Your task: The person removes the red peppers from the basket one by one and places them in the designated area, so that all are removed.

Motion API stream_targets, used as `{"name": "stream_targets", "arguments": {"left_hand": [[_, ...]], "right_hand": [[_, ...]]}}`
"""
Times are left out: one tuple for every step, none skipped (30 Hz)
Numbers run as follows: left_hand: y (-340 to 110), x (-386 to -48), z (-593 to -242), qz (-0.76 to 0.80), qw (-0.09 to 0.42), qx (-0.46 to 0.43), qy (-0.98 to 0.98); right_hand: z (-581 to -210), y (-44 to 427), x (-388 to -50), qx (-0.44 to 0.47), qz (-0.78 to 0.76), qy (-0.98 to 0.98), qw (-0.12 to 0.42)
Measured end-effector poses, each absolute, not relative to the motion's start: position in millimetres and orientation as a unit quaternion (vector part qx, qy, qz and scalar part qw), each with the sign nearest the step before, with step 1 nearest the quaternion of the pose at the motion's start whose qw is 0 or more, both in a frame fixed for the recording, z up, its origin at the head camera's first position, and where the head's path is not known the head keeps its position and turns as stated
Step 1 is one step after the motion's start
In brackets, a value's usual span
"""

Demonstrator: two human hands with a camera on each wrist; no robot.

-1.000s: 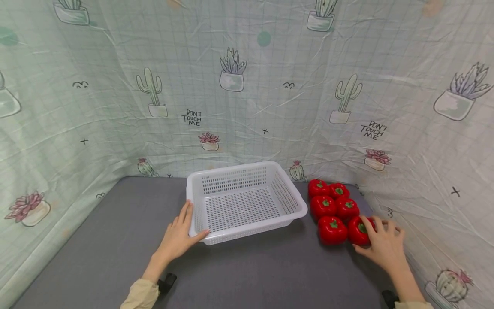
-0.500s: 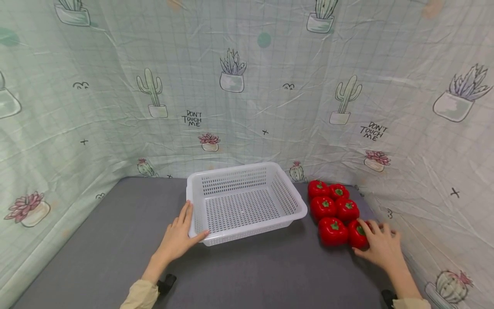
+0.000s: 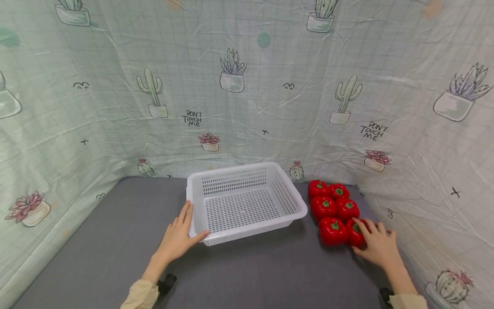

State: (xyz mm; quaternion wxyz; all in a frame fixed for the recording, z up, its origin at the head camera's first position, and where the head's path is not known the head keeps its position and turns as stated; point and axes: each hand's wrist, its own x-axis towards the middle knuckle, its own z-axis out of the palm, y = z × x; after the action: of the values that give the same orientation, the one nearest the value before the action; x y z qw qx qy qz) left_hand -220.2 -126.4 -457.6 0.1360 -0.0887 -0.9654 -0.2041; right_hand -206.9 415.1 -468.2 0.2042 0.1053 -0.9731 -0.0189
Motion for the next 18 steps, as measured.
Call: {"name": "stream_targets", "arguments": {"left_hand": [[-126.4,-220.1,-457.4,-0.204,0.136,-0.089,-0.965],[-126.4,-219.9,-457.2,-0.204,0.136,-0.089,-0.965],[-126.5,-219.9,-457.1,-0.204,0.136,-0.089,-0.965],[-126.7,-219.8,-456.9,-0.204,0.136,-0.089,-0.965],[-126.9,-219.8,-456.8,-0.204,0.136,-0.09,-0.965],[-127.0,-219.7,-456.5,-0.204,0.137,-0.089,-0.965],[-127.2,-219.6,-456.4,-0.205,0.137,-0.089,-0.965],[-127.3,-219.5,-456.2,-0.206,0.136,-0.089,-0.965],[-127.3,-219.5,-455.9,-0.206,0.136,-0.089,-0.965],[-127.4,-219.5,-455.9,-0.207,0.135,-0.09,-0.965],[-127.4,-219.5,-455.7,-0.207,0.135,-0.09,-0.965],[-127.5,-219.5,-455.7,-0.208,0.134,-0.09,-0.965],[-127.5,-219.5,-455.8,-0.209,0.133,-0.09,-0.965],[-127.5,-219.5,-455.8,-0.209,0.132,-0.091,-0.965],[-127.4,-219.4,-455.8,-0.211,0.132,-0.091,-0.964],[-127.2,-219.1,-455.6,-0.212,0.131,-0.091,-0.964],[-127.1,-218.5,-455.2,-0.214,0.129,-0.091,-0.964],[-126.9,-218.1,-455.1,-0.215,0.128,-0.091,-0.964]], "right_hand": [[-468.3,415.0,-207.1,0.107,-0.02,-0.973,0.204],[-468.3,414.7,-207.4,0.11,-0.02,-0.973,0.204],[-468.3,414.3,-207.6,0.111,-0.021,-0.972,0.205],[-468.0,413.9,-208.1,0.113,-0.021,-0.972,0.206],[-467.7,413.4,-208.5,0.114,-0.022,-0.971,0.207],[-467.5,413.0,-208.8,0.115,-0.022,-0.971,0.209],[-467.4,412.7,-209.2,0.115,-0.022,-0.971,0.209],[-467.4,412.5,-209.5,0.116,-0.021,-0.971,0.21],[-467.6,412.5,-209.9,0.116,-0.022,-0.97,0.211],[-467.9,412.6,-210.4,0.116,-0.021,-0.97,0.211],[-468.2,412.7,-210.9,0.117,-0.02,-0.97,0.213],[-468.6,412.9,-211.4,0.117,-0.019,-0.97,0.213],[-468.9,413.2,-211.8,0.118,-0.019,-0.97,0.213],[-469.1,413.2,-212.1,0.118,-0.019,-0.97,0.213],[-469.3,413.3,-212.3,0.118,-0.018,-0.97,0.213],[-469.4,413.3,-212.2,0.118,-0.018,-0.97,0.213],[-469.6,413.3,-212.0,0.119,-0.017,-0.97,0.213],[-469.6,413.3,-211.7,0.119,-0.017,-0.97,0.213]]}}
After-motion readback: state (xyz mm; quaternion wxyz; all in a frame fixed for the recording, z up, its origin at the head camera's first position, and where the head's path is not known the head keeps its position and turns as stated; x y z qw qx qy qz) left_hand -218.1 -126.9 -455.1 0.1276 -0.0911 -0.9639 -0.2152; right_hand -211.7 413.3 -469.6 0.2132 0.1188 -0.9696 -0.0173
